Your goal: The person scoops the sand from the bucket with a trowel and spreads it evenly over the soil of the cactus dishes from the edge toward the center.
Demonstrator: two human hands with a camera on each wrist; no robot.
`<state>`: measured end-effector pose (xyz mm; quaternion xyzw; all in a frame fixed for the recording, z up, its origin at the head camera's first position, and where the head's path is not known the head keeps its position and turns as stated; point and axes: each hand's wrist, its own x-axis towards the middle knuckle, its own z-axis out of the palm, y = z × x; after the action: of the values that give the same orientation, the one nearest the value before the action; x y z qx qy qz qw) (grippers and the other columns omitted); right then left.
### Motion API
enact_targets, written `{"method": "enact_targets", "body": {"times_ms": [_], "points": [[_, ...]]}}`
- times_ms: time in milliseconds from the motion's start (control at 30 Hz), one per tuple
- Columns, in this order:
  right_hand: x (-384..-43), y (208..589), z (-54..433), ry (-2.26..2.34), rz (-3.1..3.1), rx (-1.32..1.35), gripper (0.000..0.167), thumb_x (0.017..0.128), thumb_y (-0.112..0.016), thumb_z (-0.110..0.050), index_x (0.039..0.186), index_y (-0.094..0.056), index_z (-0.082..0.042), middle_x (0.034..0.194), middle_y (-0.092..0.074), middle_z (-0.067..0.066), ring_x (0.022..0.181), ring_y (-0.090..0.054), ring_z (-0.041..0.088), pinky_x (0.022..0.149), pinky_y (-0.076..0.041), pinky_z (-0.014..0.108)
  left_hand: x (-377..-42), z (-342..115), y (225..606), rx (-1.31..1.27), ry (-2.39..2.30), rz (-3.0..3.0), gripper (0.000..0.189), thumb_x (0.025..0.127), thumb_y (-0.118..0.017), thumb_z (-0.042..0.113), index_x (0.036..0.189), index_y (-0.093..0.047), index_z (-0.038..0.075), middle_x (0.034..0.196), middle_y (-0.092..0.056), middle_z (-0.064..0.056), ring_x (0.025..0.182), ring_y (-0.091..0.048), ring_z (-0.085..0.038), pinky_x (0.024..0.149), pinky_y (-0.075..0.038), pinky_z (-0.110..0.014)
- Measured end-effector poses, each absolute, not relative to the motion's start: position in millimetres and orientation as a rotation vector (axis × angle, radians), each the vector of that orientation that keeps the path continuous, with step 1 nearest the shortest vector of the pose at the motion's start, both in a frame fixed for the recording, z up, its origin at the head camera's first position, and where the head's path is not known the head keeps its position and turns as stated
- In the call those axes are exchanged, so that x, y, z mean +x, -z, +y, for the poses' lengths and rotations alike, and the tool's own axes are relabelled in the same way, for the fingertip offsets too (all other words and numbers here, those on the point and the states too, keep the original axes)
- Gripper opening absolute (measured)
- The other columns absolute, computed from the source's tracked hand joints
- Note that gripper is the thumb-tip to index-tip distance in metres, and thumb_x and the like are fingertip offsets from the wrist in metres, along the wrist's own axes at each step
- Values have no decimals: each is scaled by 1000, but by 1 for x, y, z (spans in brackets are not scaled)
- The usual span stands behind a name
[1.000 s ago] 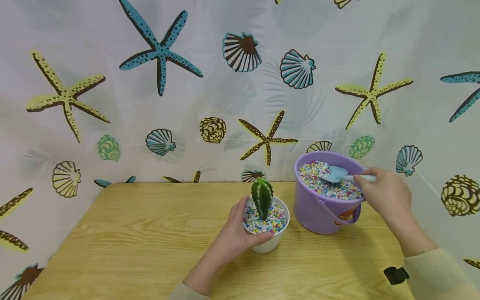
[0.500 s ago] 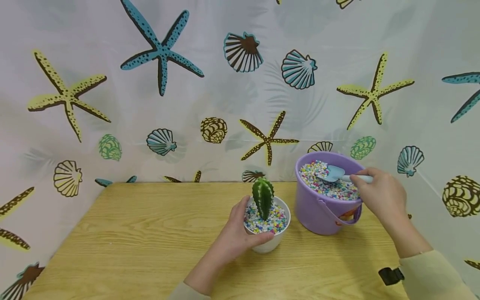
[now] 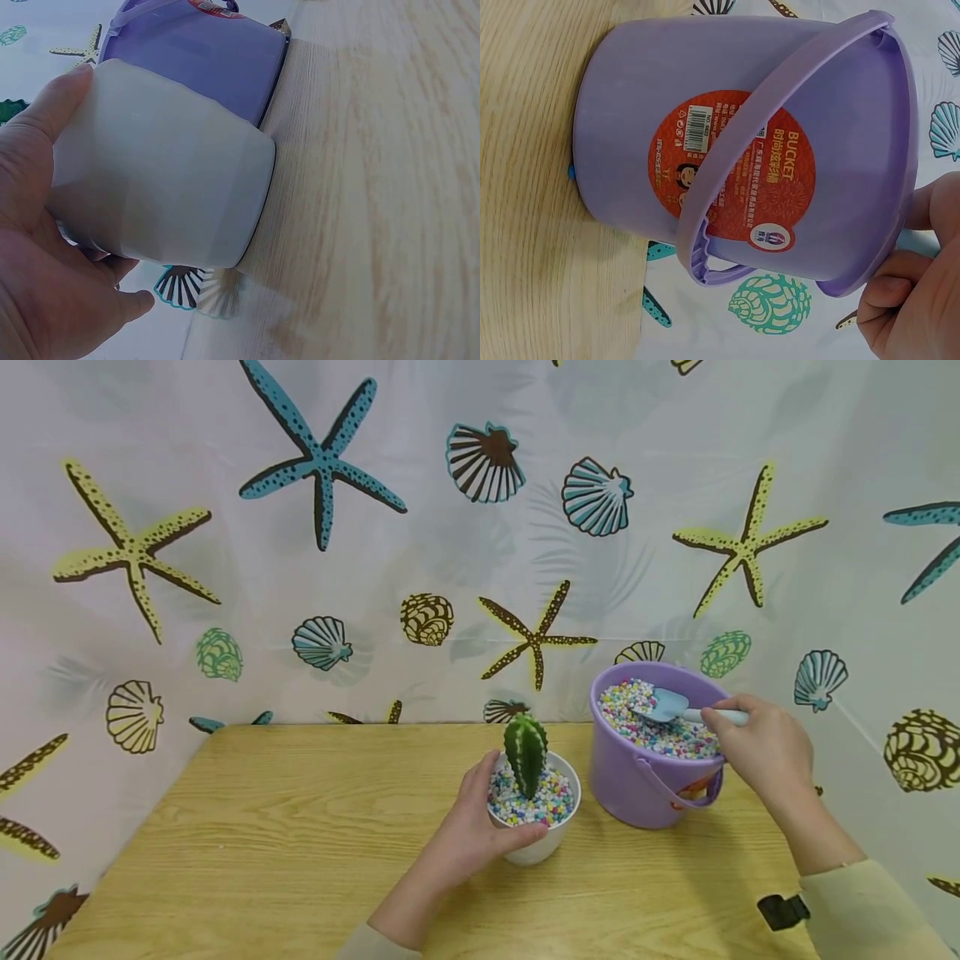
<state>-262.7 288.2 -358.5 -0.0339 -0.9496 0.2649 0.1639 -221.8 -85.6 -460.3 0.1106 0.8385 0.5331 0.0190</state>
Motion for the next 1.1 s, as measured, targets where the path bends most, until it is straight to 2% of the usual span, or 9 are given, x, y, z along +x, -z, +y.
{"method": "enact_targets", "body": {"times_ms": [167,367,567,800,1100], "points": [[-263,359,287,-785,-2701,-119,54,111,-61,-50,134,-75,-4,99,-77,16,64,-52,24,55,-37,36,-222,-85,459,340,-1655,2596,130,83,-98,52,177,-18,13,177,-25,-20,156,-38,-46,124,-35,-67],[-264,360,286,-814,-2694,-127,56,111,-61,-52,137,-74,-4,125,-76,26,62,-52,24,52,-36,36,-222,-86,459,345,-1654,2600,130,83,-98,52,177,-18,13,177,-25,-20,156,-38,-46,124,-35,-68],[-265,361,285,-819,-2703,-122,56,111,-61,-52,137,-75,-5,118,-78,25,60,-51,24,51,-36,36,-222,-86,459,338,-1650,2603,130,83,-98,52,177,-18,13,177,-25,-20,156,-38,-46,124,-35,-67],[-265,360,286,-831,-2725,-128,56,111,-60,-53,135,-75,-4,126,-75,26,80,-61,29,60,-41,37,-222,-86,460,333,-1673,2581,129,83,-98,50,177,-19,13,177,-24,-21,157,-37,-45,124,-34,-67],[-263,359,287,-935,-2710,-166,60,111,-60,-55,141,-72,-5,139,-70,28,63,-52,24,52,-40,36,-222,-85,459,322,-1679,2574,129,82,-99,50,177,-19,14,177,-24,-20,157,-37,-45,124,-34,-68]]}}
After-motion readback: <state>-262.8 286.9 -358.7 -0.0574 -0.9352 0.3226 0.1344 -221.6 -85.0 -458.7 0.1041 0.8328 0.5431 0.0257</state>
